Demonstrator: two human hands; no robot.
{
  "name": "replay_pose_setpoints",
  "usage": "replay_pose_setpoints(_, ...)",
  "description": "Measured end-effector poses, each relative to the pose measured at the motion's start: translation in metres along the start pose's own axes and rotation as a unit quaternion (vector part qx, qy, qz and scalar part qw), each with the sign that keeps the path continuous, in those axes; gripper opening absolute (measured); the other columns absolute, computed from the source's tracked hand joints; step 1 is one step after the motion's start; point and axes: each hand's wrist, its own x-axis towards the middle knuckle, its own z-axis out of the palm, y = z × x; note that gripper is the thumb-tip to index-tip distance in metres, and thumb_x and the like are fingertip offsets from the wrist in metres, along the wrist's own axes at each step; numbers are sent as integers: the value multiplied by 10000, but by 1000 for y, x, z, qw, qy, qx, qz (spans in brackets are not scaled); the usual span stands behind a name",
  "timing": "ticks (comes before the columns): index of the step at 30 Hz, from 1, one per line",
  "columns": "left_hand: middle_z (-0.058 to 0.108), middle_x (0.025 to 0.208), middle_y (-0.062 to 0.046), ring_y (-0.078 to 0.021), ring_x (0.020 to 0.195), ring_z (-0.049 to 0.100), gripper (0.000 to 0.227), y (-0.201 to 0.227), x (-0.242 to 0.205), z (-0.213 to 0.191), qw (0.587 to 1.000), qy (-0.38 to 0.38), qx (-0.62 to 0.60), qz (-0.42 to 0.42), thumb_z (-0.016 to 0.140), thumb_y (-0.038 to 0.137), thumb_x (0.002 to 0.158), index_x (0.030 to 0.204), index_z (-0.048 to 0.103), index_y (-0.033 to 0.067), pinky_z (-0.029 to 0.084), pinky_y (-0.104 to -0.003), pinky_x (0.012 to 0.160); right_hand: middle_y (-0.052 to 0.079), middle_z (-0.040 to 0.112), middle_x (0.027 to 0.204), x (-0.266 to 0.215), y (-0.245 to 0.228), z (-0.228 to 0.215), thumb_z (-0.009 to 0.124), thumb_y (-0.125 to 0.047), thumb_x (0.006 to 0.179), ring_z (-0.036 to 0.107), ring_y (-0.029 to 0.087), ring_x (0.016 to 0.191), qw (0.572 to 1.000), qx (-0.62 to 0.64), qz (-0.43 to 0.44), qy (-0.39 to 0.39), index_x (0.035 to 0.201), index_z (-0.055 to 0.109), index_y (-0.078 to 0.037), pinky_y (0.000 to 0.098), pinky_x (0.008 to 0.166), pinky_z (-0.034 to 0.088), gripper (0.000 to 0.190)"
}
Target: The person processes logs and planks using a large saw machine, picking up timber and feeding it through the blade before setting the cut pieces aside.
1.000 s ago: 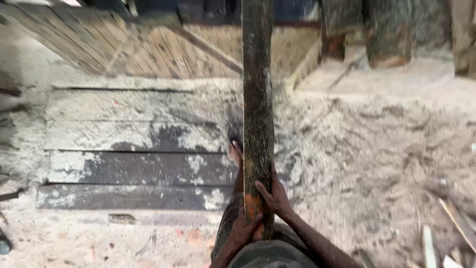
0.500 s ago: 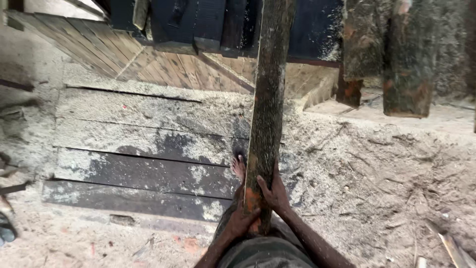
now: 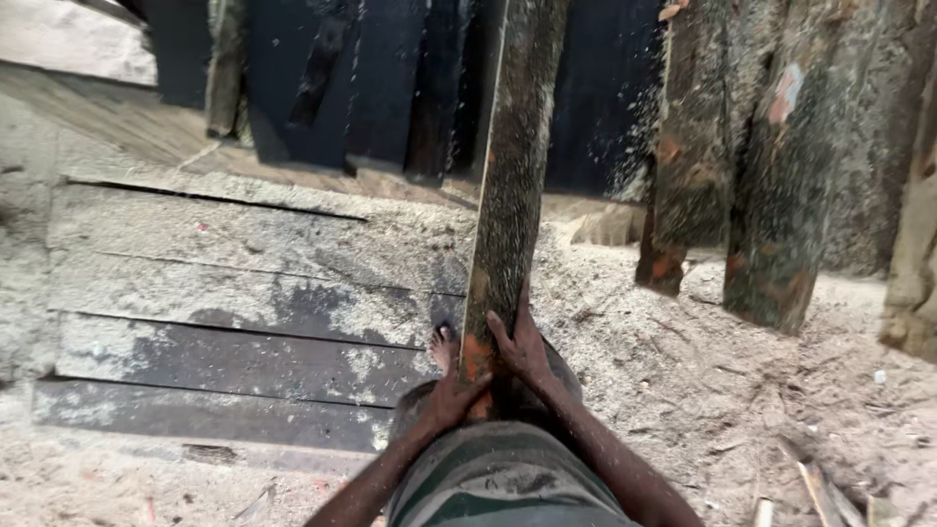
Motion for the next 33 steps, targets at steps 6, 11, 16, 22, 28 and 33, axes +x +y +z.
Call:
replay_pose_setpoints(6, 537, 1529, -202, -321, 1394, 534, 947, 77, 100, -39, 978, 72, -13, 194, 710, 502, 961, 1618, 224, 25, 414, -426, 1139, 313, 339, 1580, 133, -17, -43, 434, -634, 1011, 386, 452, 1433, 964, -247, -41, 94, 1644, 18, -87, 539, 1192, 329, 935)
replay_pose_setpoints(11, 199, 1623, -302, -543, 1424, 194, 1105, 150, 152, -67, 931, 182, 275, 153, 793, 536, 961, 1636, 102, 1, 183, -606, 1130, 278, 195, 1667, 224, -28, -76, 344, -600, 1061, 235, 413, 1525, 928, -327, -125, 124, 1614, 103, 60, 538, 1230, 192, 894)
replay_pose_setpoints(16, 395, 1405, -322, -488, 1244, 421, 1189, 211, 195, -74, 853, 279, 264, 354, 805, 543, 839, 1568, 155, -136, 377, -569, 1087, 279, 139, 1708, 303, -34, -107, 293, -548, 1117, 191, 425, 1571, 953, -245, -137, 109, 1642, 61, 63, 544, 1266, 154, 838)
replay_pose_setpoints(22, 428, 1323, -311, -466, 1194, 447, 1117, 267, 252, -97, 840, 335, 199, 378, 881, 518, 771, 1495, 331, -129, 434, -557, 1030, 284, 133, 1721, 386, -20, -133, 283, -523, 1138, 168, 433, 1589, 945, -263, -159, 109, 1656, 48, 51, 585, 1280, 126, 808)
replay_pose_setpoints(28, 448, 1286, -287, -412, 1136, 466, 1149, 318, 300, -118, 847, 341, 201, 355, 916, 525, 709, 1461, 371, -152, 472, -499, 965, 271, 102, 1727, 474, -20, -158, 320, -492, 1140, 158, 402, 1599, 931, -313, -150, 116, 1654, 43, 32, 621, 1279, 136, 784)
replay_pose_setpoints(33, 463, 1242, -251, -357, 1100, 470, 1139, 357, 342, -133, 841, 367, 217, 334, 927, 529, 685, 1421, 397, -161, 503, -454, 933, 244, 168, 1728, 488, -78, -201, 333, -384, 1109, 256, 382, 1555, 985, -155, -77, 16, 1657, 59, -39, 530, 1293, 267, 703)
